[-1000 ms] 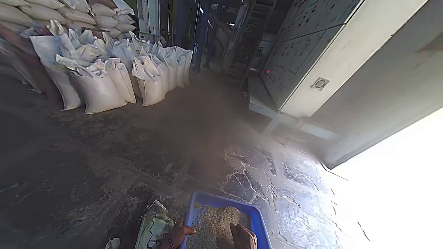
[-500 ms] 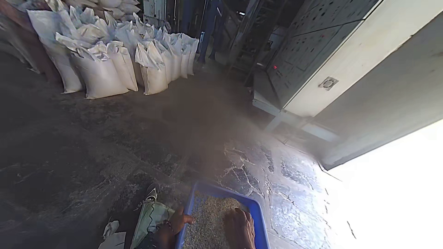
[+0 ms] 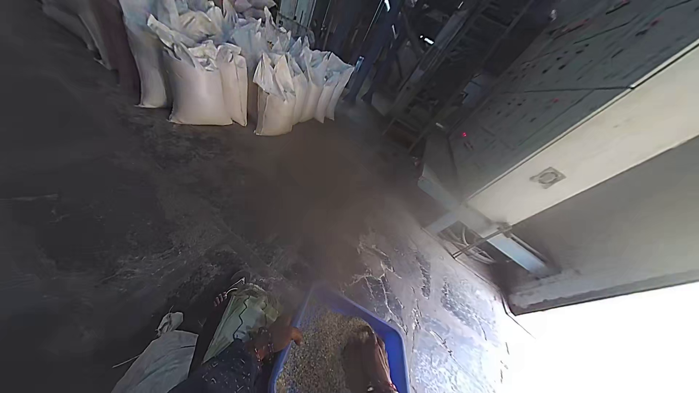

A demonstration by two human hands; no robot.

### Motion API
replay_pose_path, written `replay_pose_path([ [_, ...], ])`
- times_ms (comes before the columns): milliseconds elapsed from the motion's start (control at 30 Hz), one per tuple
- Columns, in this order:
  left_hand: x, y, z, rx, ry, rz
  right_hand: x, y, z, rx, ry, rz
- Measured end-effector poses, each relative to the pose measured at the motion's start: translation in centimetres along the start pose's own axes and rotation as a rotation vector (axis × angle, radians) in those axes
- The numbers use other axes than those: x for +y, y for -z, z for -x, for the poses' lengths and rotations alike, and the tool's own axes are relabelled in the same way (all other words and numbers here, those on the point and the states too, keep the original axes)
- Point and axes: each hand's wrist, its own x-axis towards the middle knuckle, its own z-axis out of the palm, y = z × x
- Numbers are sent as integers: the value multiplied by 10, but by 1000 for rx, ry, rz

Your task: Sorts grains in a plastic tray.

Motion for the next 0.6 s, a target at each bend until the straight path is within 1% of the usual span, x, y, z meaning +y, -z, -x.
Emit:
replay_pose_path([
  [67, 1, -1, 1, -2, 12, -10, -7, 7, 0, -40, -44, 17],
  [167, 1, 0, 1, -9, -7, -28, -13, 6, -6, -47, -109, 0],
  [233, 3, 0, 2, -10, -2, -21, -15, 3, -9, -43, -121, -8],
  [400, 1, 0, 0, 4, 5, -31, -10, -17, -7, -18, -52, 85],
  [600, -2, -1, -3, 12, 24, -35, -10, -14, -5, -76, 6, 163],
])
